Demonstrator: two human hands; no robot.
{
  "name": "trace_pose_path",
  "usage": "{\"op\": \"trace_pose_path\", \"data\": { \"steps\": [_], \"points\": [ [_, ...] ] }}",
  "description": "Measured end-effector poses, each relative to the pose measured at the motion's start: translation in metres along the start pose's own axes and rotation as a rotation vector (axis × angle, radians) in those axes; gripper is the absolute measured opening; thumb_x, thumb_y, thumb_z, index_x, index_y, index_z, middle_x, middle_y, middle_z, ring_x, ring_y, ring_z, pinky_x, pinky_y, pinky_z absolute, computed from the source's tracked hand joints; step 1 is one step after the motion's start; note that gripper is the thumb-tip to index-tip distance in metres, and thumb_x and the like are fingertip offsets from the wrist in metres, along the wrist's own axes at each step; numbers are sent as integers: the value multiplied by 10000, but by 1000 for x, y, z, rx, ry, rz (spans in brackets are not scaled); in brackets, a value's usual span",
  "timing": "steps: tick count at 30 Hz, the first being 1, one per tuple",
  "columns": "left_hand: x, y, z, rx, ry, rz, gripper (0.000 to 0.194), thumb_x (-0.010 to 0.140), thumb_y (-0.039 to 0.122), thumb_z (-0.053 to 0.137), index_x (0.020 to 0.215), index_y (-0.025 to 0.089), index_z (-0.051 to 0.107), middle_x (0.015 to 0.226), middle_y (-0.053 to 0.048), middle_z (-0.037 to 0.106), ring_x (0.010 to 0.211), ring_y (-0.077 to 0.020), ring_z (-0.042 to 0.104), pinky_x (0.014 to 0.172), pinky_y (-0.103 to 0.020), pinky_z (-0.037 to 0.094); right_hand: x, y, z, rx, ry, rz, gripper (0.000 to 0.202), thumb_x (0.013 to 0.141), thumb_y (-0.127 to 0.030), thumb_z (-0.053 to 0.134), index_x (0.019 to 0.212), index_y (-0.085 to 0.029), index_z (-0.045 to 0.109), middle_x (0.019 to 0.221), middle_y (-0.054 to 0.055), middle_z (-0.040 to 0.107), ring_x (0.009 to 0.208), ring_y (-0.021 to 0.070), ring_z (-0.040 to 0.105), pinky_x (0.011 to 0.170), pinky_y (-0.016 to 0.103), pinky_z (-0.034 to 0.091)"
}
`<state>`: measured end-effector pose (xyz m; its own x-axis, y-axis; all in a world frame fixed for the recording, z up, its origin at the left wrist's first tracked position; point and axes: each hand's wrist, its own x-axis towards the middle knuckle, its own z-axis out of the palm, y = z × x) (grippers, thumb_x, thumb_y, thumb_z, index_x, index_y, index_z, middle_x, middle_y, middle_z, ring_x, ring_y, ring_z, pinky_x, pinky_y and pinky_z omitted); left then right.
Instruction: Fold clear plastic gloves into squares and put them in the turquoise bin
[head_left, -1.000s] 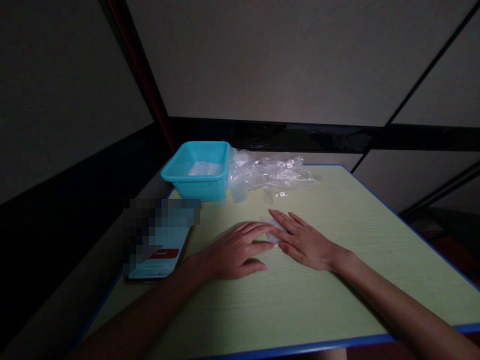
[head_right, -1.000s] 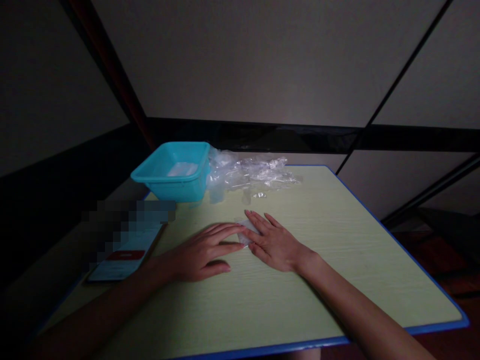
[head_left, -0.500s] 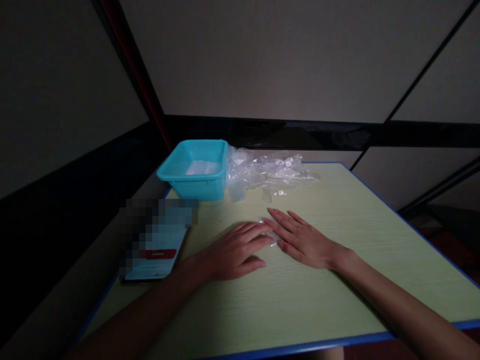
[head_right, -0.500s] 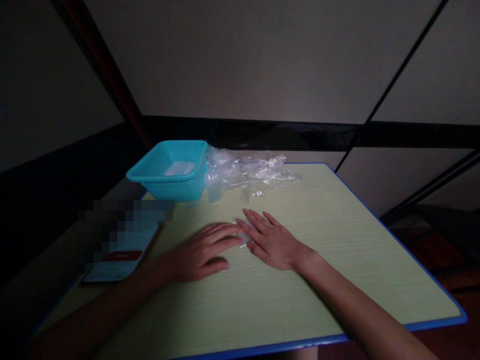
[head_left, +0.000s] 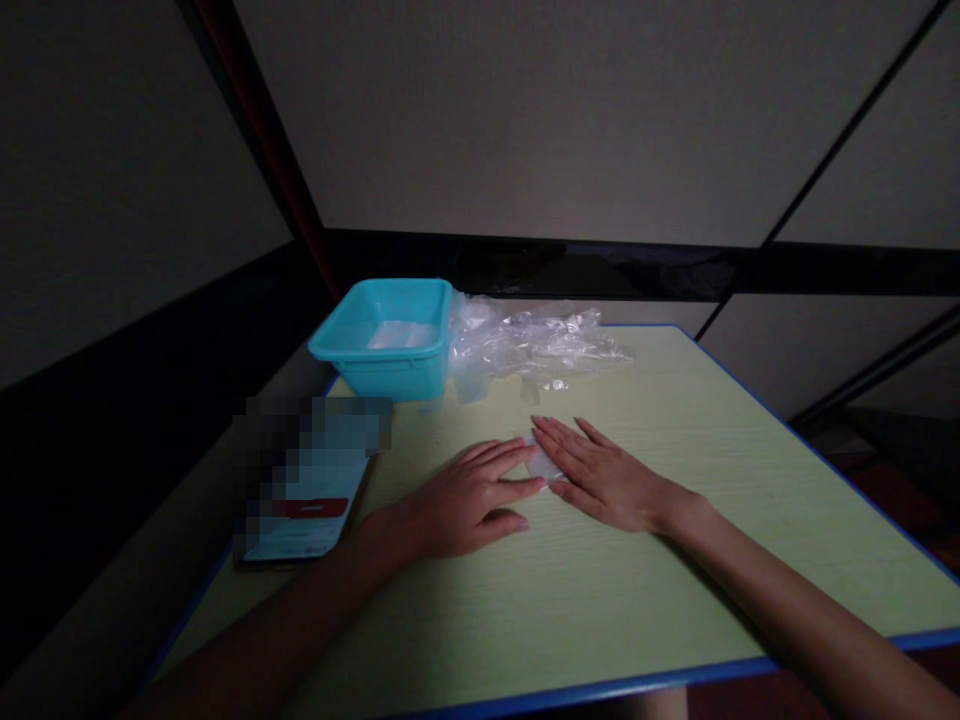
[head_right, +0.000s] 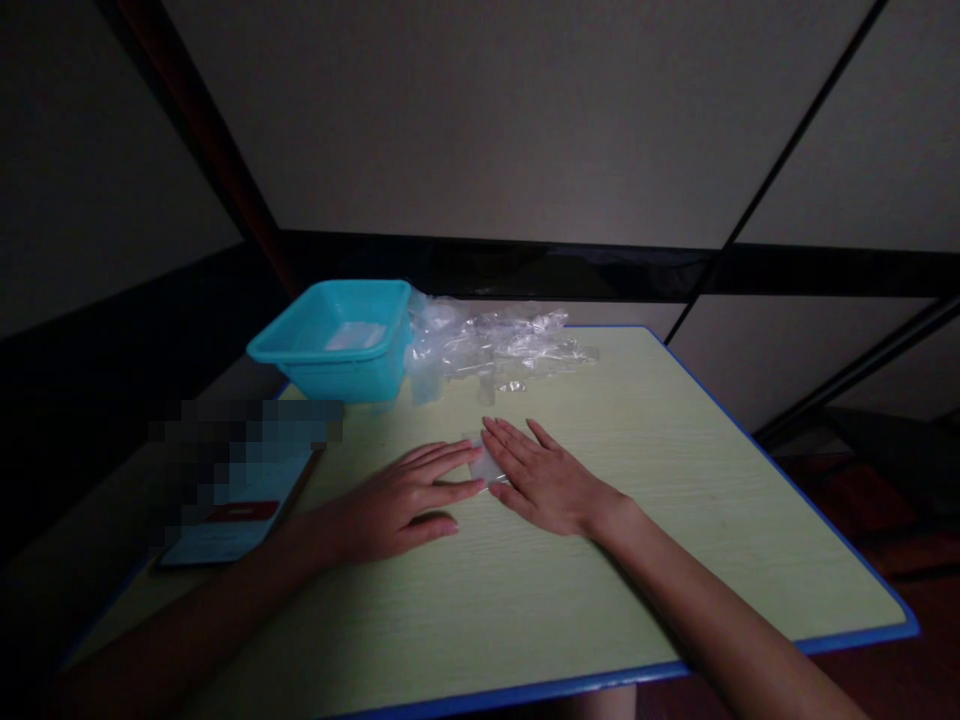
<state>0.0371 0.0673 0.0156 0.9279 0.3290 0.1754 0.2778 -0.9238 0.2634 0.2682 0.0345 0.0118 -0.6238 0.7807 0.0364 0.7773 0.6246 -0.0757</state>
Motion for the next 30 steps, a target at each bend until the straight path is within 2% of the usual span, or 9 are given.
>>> {"op": "trace_pose_path", "data": {
  "steps": [7,14,18,23,26,30],
  "points": [
    [2,0,0,-49,9,-27,448,836,393,523,1248,221,481,1412,-116,307,1307,-276,244,1038,-461,226,-6,13,1,-35,17,16,584,931,-412,232,1419,-183,4,1463,91,128,1332,193,133,1077,464,119],
    [2,4,-6,-32,-3,-53,434,835,380,529,1232,207,503,1400,-135,322,1301,-272,261,1033,-443,244,-13,30,-3,-89,71,194,568,938,-377,204,1418,-175,-20,1452,121,164,1323,218,162,1053,495,179],
    [3,5,-6,-26,9,-49,430,829,384,538,1219,204,515,1401,-136,320,1293,-270,280,1035,-437,246,-4,10,-9,-38,147,94,598,934,-358,232,1415,-137,-46,1460,129,116,1337,206,84,1065,466,174],
    [5,5,-5,-31,52,-13,365,849,380,511,1175,220,545,1372,-95,388,1280,-245,311,1044,-418,243,9,-22,0,52,101,-59,673,914,-451,278,1414,-91,9,1458,151,109,1339,199,67,1076,420,189],
    [6,6,-6,-34,73,10,364,867,386,477,1187,221,532,1373,-94,386,1287,-232,299,1045,-405,245,10,-26,6,68,92,-30,727,894,-509,286,1409,-58,41,1449,177,129,1337,209,78,1080,416,188],
    [6,6,-7,-37,41,-21,359,861,373,492,1172,203,550,1377,-111,376,1294,-240,284,1044,-406,244,7,-24,7,38,89,29,736,883,-546,265,1395,-30,146,1435,193,168,1331,219,108,1084,401,184]
  ]
}}
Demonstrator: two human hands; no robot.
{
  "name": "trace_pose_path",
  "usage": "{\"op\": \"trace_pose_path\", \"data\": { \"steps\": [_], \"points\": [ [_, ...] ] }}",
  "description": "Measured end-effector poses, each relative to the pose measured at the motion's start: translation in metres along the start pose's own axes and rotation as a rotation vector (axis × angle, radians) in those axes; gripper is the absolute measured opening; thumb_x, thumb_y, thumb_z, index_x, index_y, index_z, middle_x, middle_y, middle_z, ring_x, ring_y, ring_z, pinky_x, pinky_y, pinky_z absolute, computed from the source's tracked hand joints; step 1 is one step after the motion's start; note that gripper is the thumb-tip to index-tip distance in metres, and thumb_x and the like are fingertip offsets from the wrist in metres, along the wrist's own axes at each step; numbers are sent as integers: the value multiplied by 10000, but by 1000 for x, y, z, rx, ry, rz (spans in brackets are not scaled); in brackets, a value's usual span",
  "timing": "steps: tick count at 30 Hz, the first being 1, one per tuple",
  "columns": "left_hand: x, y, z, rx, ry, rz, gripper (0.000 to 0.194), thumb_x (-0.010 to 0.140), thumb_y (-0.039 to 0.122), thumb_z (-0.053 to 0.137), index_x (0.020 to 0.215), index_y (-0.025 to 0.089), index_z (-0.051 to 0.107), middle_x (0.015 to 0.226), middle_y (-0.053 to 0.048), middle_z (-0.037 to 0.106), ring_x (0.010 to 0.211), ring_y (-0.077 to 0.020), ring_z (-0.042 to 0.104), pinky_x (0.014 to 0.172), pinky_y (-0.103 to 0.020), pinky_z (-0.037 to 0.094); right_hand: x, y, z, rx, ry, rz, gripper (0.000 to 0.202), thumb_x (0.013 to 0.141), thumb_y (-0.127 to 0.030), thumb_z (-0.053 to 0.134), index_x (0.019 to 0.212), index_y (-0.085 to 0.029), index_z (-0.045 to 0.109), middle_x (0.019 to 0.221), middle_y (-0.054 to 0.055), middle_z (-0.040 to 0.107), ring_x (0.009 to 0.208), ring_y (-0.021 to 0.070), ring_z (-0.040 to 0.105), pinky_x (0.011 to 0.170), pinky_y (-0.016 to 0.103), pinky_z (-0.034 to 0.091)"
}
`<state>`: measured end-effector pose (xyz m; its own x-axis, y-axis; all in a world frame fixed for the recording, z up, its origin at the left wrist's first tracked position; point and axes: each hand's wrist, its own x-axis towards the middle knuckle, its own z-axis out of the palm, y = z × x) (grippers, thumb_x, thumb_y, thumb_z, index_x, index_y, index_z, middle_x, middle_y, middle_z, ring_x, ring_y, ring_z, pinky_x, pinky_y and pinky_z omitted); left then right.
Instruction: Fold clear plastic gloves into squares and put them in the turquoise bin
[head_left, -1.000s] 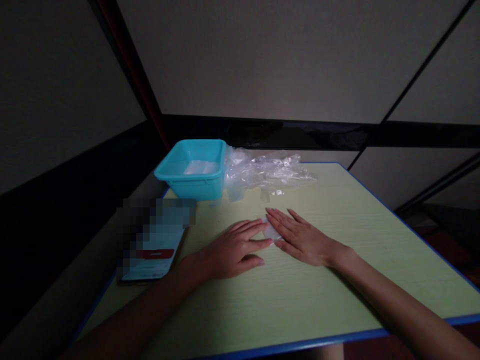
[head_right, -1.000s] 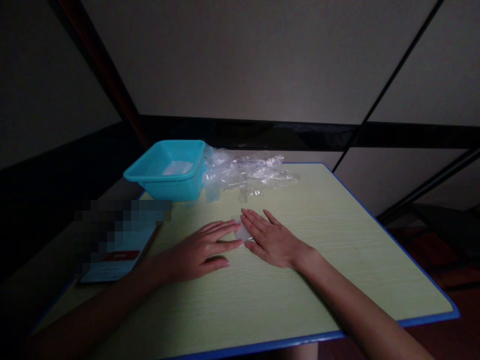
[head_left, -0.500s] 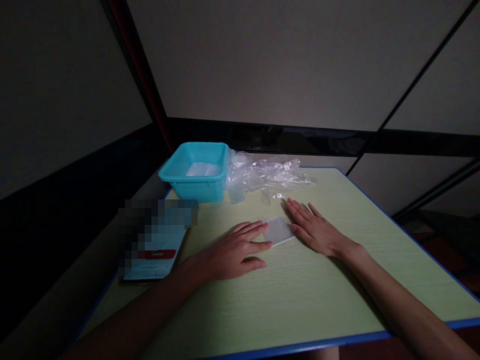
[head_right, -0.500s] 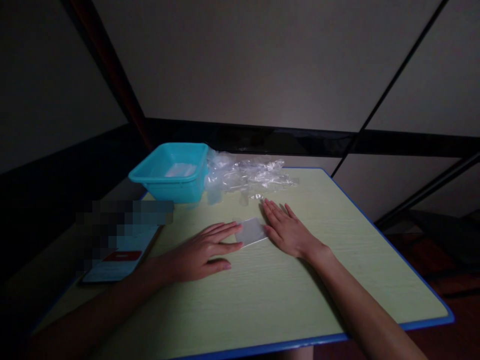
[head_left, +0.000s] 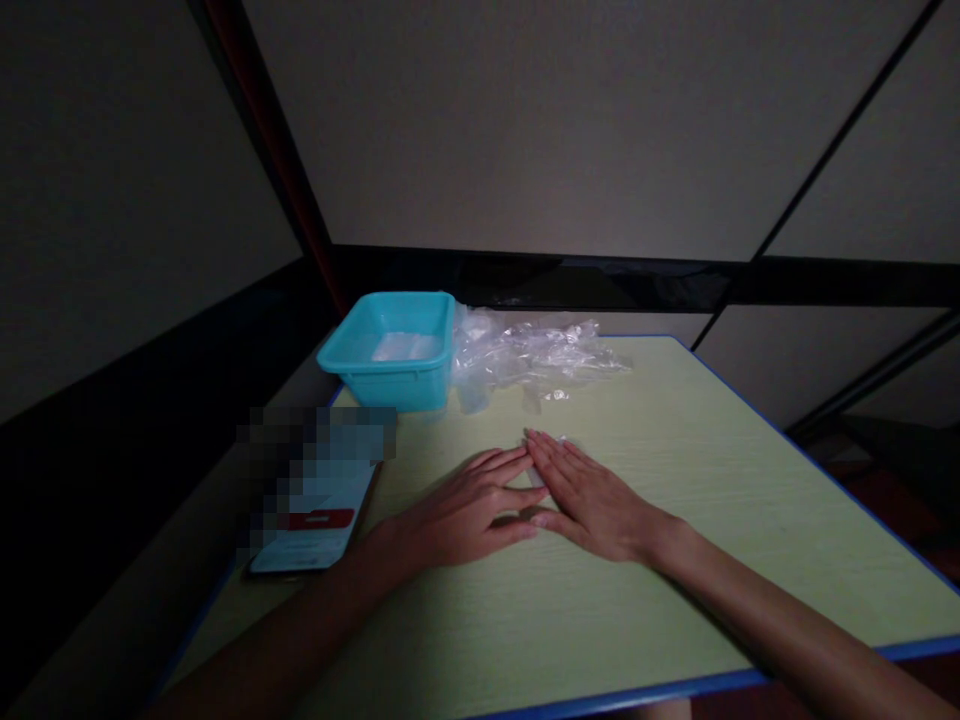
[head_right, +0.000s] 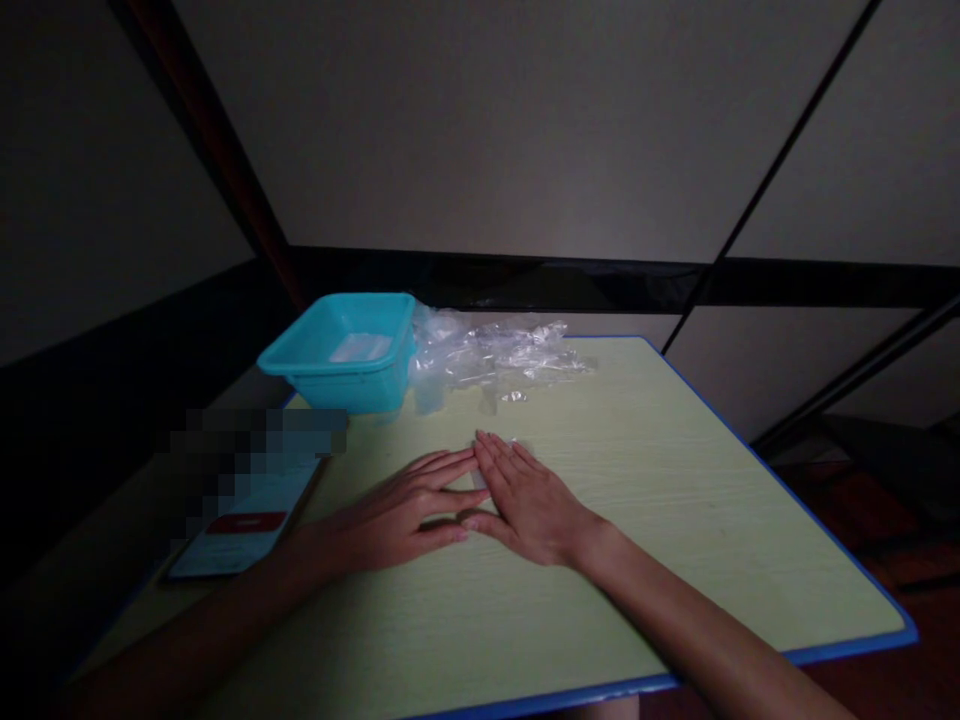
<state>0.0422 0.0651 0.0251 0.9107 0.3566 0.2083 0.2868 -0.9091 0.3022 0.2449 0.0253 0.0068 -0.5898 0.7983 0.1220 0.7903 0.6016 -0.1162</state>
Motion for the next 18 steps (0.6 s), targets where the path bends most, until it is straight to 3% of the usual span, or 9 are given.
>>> {"op": "trace_pose_path", "data": {
  "steps": [5,18],
  "points": [
    [0,1,-1,5,-39,-72,356,827,312,553,1166,205,563,1373,-129,376,1284,-258,302,1030,-414,263,-3,5,-4,-49,-38,47,736,877,-572,226,1368,-24,245,1428,198,174,1327,237,118,1072,434,201],
    [0,0,3,26,-2,-61,317,866,313,493,1160,220,567,1355,-114,409,1283,-208,311,1036,-379,260,-6,10,1,-91,-9,71,702,884,-553,253,1378,-55,241,1437,160,181,1329,227,122,1068,427,214]
  ]
}}
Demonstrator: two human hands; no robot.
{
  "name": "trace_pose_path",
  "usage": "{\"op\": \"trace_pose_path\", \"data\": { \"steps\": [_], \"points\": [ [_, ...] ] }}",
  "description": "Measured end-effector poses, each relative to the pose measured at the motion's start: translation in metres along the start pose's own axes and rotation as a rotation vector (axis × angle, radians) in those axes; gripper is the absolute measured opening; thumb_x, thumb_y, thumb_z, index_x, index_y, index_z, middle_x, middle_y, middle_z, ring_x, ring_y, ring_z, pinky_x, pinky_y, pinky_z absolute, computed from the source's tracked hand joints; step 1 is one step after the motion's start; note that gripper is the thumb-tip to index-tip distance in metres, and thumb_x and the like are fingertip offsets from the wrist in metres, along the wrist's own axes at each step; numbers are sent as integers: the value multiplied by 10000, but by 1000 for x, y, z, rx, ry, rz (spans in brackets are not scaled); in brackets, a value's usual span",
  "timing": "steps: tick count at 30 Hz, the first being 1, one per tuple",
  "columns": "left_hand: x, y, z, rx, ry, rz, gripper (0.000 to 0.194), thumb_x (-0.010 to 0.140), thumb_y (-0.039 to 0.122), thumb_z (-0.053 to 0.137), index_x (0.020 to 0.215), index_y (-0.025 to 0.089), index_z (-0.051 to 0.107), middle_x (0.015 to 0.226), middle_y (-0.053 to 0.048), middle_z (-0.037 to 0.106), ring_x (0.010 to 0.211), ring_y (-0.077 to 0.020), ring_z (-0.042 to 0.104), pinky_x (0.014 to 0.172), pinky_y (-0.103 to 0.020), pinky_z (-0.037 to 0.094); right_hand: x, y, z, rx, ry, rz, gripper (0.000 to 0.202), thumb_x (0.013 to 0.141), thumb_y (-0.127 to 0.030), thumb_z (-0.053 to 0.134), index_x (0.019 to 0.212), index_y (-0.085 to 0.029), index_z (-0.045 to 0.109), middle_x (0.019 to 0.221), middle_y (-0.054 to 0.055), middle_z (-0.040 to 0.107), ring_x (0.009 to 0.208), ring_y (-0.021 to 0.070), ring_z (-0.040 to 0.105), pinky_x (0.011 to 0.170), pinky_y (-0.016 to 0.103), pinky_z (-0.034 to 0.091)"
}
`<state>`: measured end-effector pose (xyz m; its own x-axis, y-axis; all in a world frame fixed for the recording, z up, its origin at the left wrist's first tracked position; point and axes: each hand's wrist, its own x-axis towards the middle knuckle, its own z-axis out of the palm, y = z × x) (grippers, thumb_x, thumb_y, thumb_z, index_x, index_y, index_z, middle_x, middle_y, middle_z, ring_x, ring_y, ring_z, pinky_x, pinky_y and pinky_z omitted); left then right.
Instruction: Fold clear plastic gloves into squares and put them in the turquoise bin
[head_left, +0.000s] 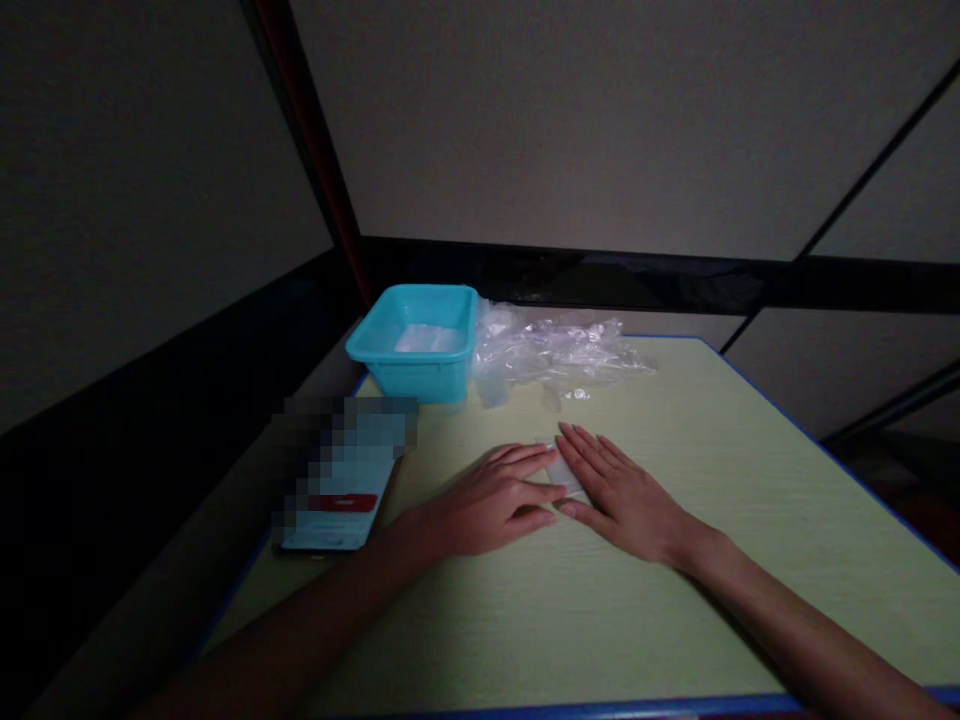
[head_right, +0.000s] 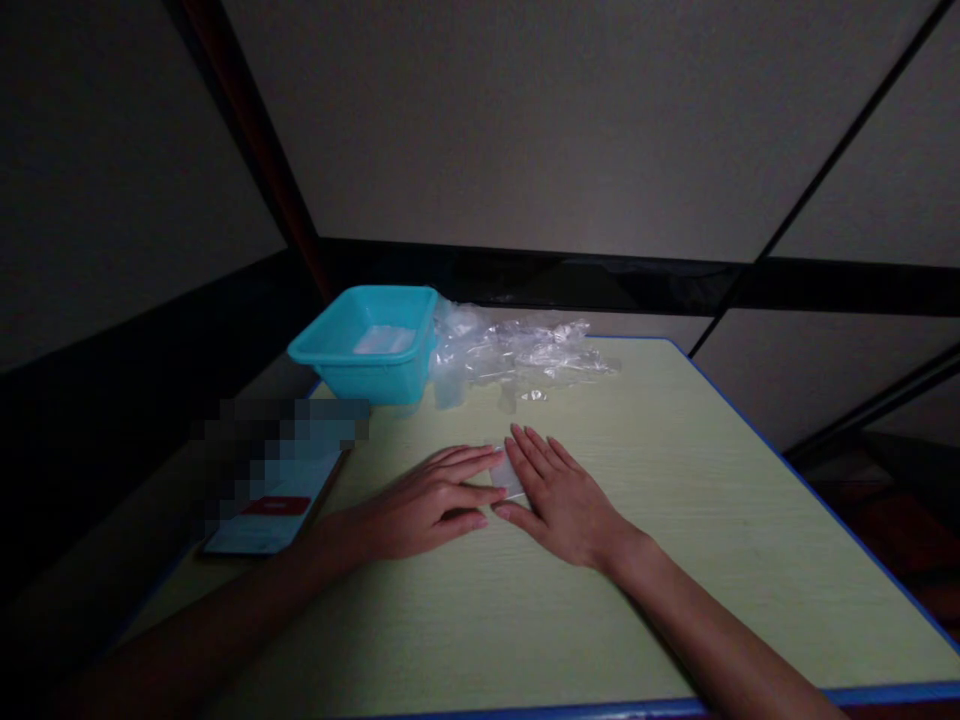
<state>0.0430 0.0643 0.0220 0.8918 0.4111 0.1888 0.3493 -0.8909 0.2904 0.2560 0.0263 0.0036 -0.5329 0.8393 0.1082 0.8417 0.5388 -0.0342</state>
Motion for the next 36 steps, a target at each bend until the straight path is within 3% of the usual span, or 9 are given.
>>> {"op": "trace_pose_path", "data": {
  "steps": [6,13,20,30,36],
  "points": [
    [0,-1,3,21,10,6,308,876,297,473,1156,212,568,1355,-117,408,1279,-207,317,1041,-369,254,-2,0,4,-21,83,41,723,872,-560,284,1392,-64,205,1434,158,208,1327,233,146,1070,418,215],
    [-1,0,5,67,42,37,324,866,294,487,1172,209,546,1376,-121,368,1280,-226,308,1044,-372,254,-1,2,9,-10,91,29,734,869,-551,307,1380,-30,234,1422,190,228,1316,257,182,1067,397,231],
    [0,2,4,111,-14,42,551,860,362,486,1352,194,302,1451,-123,206,1335,-243,159,1076,-405,159,0,2,9,22,94,36,738,865,-565,299,1370,-28,262,1423,192,226,1320,258,162,1063,412,236],
    [0,1,8,126,-83,8,487,883,393,430,1329,218,346,1448,-99,226,1336,-231,161,1074,-400,132,-2,7,5,58,129,50,757,864,-546,330,1417,-98,74,1442,160,186,1325,230,143,1059,442,228],
    [2,3,3,138,-120,-3,497,877,369,448,1338,226,329,1446,-93,236,1331,-228,181,1071,-409,142,-3,8,7,27,111,22,761,864,-567,298,1410,-69,116,1423,178,227,1319,232,164,1062,418,239]
  ]
}}
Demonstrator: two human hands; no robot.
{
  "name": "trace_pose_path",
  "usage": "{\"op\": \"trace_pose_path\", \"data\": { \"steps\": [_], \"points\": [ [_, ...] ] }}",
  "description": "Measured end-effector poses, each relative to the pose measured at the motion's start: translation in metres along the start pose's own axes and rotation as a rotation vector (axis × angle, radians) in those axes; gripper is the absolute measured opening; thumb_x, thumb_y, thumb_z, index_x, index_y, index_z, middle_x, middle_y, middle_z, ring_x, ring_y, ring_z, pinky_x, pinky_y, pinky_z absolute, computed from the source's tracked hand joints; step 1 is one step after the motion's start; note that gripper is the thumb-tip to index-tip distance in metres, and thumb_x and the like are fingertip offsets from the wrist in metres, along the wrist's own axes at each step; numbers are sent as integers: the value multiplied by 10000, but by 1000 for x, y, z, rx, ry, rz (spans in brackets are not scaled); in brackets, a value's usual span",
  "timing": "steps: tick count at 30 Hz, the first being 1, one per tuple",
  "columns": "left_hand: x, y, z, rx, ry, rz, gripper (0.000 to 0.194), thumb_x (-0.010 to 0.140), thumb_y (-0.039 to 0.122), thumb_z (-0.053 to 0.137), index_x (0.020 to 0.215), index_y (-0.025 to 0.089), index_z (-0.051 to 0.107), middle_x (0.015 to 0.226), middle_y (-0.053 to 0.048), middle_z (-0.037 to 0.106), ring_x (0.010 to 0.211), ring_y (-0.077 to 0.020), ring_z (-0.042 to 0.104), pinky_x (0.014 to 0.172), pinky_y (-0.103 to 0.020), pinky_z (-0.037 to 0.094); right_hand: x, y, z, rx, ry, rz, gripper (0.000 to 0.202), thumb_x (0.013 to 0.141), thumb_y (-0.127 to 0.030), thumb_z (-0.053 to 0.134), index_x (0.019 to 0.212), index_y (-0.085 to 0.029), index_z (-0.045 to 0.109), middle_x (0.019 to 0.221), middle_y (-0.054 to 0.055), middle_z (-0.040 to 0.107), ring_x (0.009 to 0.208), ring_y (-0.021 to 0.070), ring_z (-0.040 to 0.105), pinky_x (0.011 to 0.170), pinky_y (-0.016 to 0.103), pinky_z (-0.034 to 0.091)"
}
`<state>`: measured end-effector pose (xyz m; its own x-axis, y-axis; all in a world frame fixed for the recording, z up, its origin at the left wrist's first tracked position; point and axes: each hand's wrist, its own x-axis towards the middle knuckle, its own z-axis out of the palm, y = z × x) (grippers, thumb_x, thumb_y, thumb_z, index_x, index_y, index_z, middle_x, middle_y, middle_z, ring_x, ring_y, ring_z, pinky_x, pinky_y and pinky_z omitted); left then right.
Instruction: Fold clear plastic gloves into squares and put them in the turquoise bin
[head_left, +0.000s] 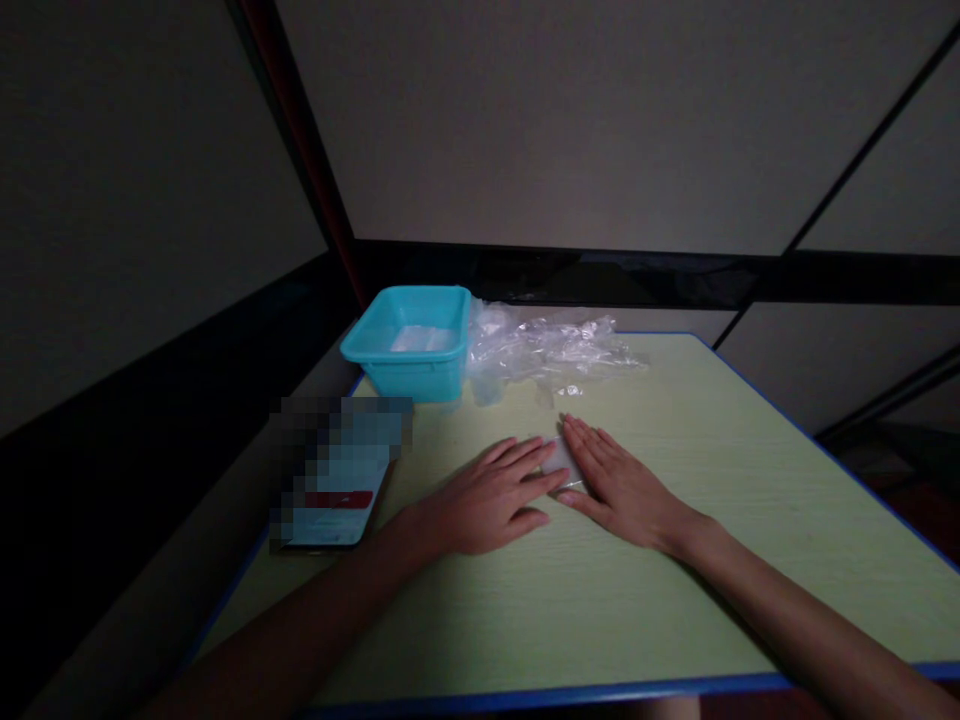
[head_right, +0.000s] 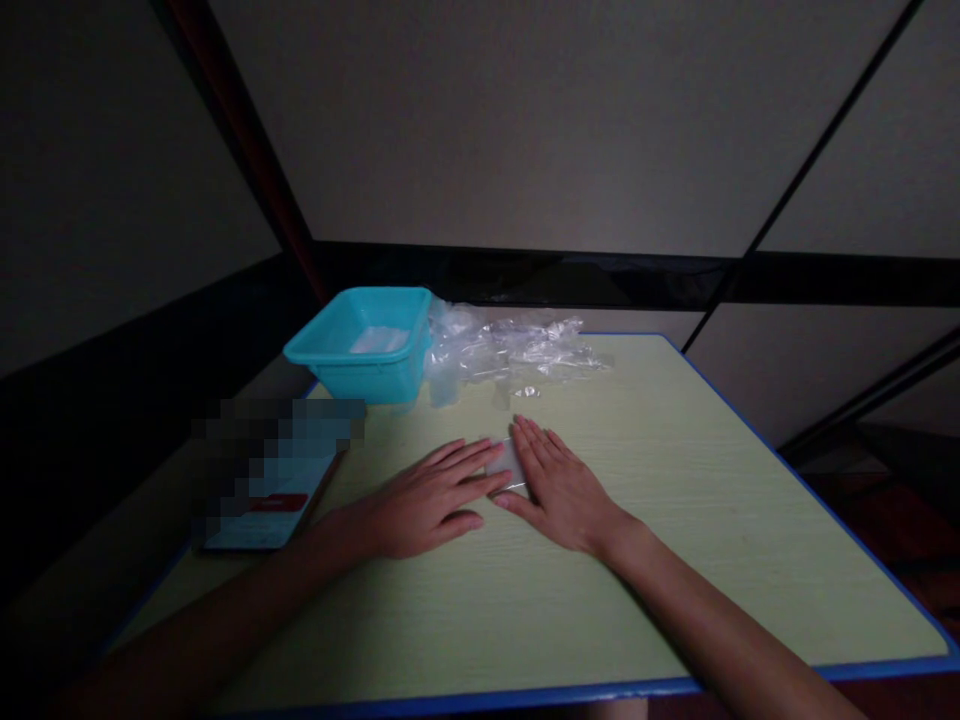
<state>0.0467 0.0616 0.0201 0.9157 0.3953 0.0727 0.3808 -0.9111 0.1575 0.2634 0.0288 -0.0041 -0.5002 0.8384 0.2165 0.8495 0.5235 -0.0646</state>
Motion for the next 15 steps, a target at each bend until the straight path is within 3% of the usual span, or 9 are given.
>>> {"op": "trace_pose_path", "data": {
  "steps": [5,9,15],
  "points": [
    [1,0,1,14,3,7,520,871,357,461,1346,210,311,1457,-105,194,1340,-229,140,1076,-399,120,2,-3,-2,-26,-47,11,753,869,-582,244,1369,-19,251,1418,191,228,1319,245,168,1065,412,230],
    [1,-1,3,26,-8,8,527,880,352,446,1359,210,277,1464,-90,170,1347,-216,94,1078,-400,101,3,-4,-3,-21,-54,13,746,872,-581,232,1360,-19,275,1419,192,227,1321,254,158,1063,422,228],
    [1,-1,1,34,-56,0,517,892,349,416,1367,240,243,1470,-64,142,1351,-197,64,1075,-413,93,2,-3,-2,7,-30,6,677,879,-558,261,1383,-105,259,1436,146,225,1327,252,138,1051,446,247]
  ]
}}
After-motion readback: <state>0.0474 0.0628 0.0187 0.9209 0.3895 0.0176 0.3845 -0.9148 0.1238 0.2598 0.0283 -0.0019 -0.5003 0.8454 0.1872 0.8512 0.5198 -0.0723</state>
